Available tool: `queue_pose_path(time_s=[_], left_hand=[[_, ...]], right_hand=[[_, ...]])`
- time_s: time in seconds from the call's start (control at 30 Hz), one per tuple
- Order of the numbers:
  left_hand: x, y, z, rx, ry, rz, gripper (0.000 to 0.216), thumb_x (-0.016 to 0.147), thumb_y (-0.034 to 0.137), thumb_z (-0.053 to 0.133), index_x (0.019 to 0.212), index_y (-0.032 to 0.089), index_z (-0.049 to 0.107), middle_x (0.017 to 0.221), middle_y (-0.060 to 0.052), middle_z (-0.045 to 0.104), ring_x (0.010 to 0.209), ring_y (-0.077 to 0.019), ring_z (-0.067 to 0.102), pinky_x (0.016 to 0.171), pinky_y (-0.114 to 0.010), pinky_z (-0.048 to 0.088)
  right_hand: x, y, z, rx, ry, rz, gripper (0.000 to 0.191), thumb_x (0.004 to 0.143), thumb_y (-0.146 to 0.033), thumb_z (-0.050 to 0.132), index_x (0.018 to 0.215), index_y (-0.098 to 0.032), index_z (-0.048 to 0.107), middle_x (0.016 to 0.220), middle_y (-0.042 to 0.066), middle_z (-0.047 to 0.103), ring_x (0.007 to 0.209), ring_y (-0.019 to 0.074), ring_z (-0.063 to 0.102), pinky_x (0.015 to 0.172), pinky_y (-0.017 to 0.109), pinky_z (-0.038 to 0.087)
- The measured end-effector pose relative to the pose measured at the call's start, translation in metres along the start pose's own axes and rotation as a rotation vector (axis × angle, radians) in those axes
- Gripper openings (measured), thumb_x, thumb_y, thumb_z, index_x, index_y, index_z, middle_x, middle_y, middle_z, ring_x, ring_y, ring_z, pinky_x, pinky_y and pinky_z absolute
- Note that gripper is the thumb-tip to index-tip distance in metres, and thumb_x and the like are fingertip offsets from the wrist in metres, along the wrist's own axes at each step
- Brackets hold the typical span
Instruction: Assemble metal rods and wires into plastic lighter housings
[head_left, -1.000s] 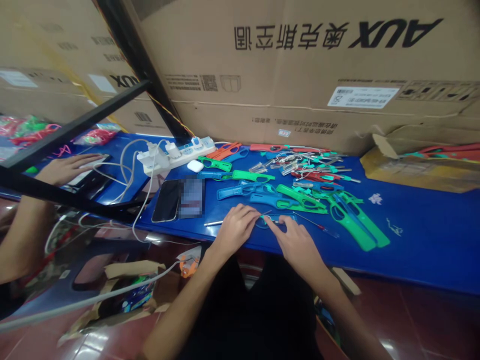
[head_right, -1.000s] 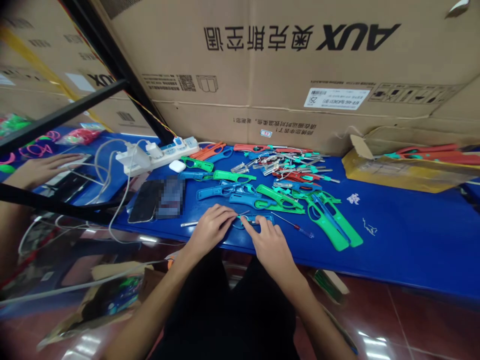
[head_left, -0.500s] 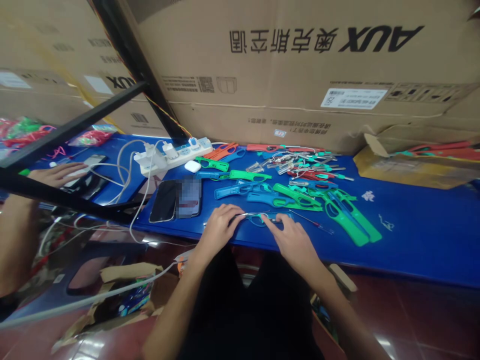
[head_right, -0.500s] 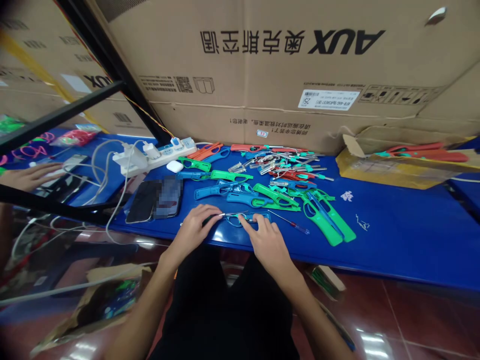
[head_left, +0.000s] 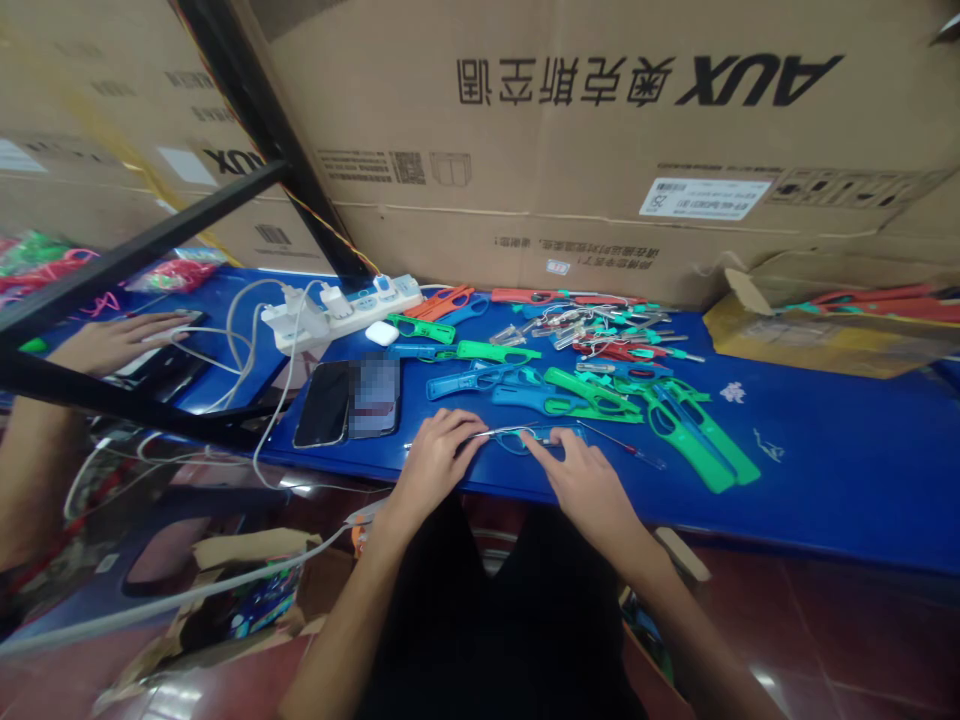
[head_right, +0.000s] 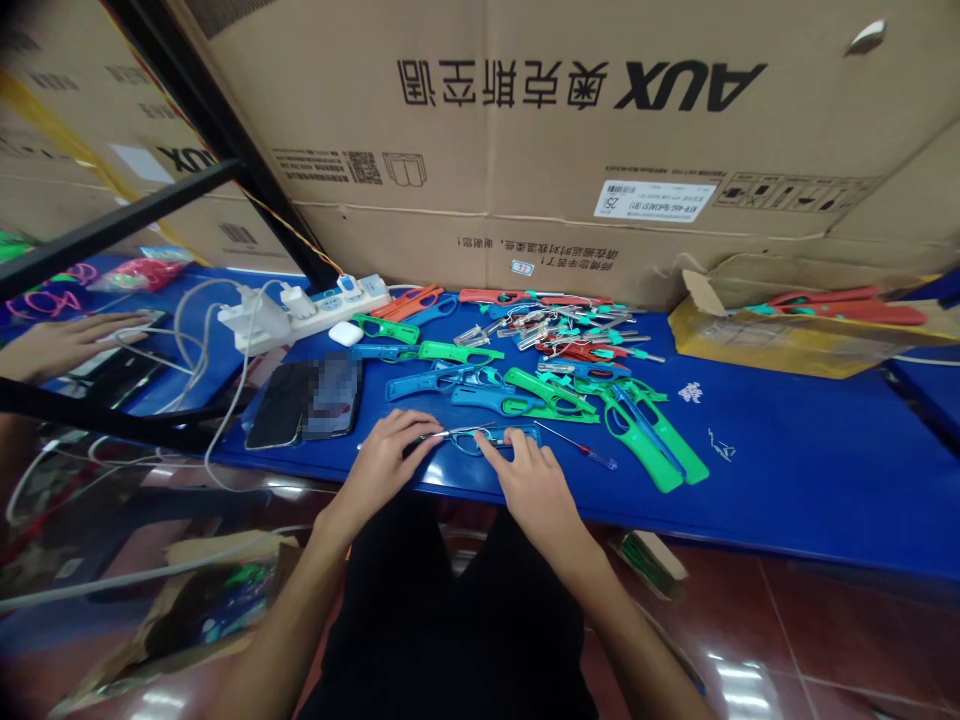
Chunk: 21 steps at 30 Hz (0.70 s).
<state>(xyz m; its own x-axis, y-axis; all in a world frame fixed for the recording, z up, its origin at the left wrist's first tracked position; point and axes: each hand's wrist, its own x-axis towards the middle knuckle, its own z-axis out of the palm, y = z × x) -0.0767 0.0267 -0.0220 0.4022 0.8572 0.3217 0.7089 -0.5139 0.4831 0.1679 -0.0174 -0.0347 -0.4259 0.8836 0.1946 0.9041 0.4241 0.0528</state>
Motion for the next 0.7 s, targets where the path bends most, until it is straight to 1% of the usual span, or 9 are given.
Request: queue_pose_path(time_s=[0.17,0.27,0.37,0.5,0.63,0.7], left_hand=[[0.0,-0.001,0.001,0.04,0.003,0.01,0.021,0.104,0.032,0.057,0.103,0.024,0.077,0.108,-0.005,0.073,0.095,-0.0213,0.062,0.08,-0.037,0.045],[0.0,0.0,-0.002,0.131,-0.008,0.037,0.023,0.105,0.031,0.055,0.107,0.025,0.077,0.109,-0.005,0.072,0.095,-0.0216,0.061,0.079,-0.037,0.044],[0.002,0.001,-0.007,0.241,-0.032,0.096,0.025,0.106,0.031,0.052,0.107,0.024,0.076,0.108,-0.005,0.072,0.095,-0.0221,0.06,0.08,-0.038,0.042],[0.008,0.006,-0.011,0.346,-0.093,0.172,0.023,0.105,0.024,0.052,0.104,0.021,0.075,0.106,-0.007,0.071,0.095,-0.0244,0.06,0.081,-0.04,0.041],[0.013,0.011,-0.011,0.344,-0.107,0.215,0.018,0.1,0.016,0.057,0.098,0.021,0.074,0.104,-0.008,0.068,0.096,-0.0256,0.06,0.082,-0.041,0.042],[0.013,0.011,-0.011,0.337,-0.106,0.219,0.019,0.1,0.015,0.056,0.099,0.022,0.074,0.105,-0.008,0.068,0.096,-0.025,0.06,0.083,-0.04,0.043]], right_hand=[[-0.001,-0.001,0.002,0.004,0.024,0.004,0.058,0.099,-0.007,0.047,0.15,-0.033,0.051,0.121,0.012,0.061,0.093,0.0204,0.062,0.076,0.032,0.045],[-0.001,-0.001,0.003,0.007,0.012,0.012,0.059,0.098,-0.007,0.047,0.151,-0.034,0.051,0.122,0.012,0.06,0.097,0.0215,0.061,0.077,0.032,0.045],[-0.001,-0.001,0.002,0.01,-0.011,0.023,0.06,0.099,-0.008,0.047,0.152,-0.035,0.048,0.123,0.012,0.06,0.096,0.0212,0.061,0.077,0.032,0.045],[0.0,-0.001,0.004,0.007,0.002,0.021,0.059,0.099,-0.01,0.048,0.152,-0.035,0.048,0.122,0.012,0.061,0.099,0.0214,0.062,0.077,0.031,0.045],[-0.001,-0.002,0.008,-0.009,0.025,0.043,0.056,0.099,-0.011,0.05,0.15,-0.035,0.051,0.12,0.011,0.061,0.095,0.0208,0.062,0.079,0.032,0.046],[-0.001,-0.001,0.009,-0.006,0.023,0.045,0.058,0.098,-0.01,0.05,0.15,-0.035,0.051,0.119,0.011,0.06,0.095,0.0208,0.062,0.079,0.032,0.046]])
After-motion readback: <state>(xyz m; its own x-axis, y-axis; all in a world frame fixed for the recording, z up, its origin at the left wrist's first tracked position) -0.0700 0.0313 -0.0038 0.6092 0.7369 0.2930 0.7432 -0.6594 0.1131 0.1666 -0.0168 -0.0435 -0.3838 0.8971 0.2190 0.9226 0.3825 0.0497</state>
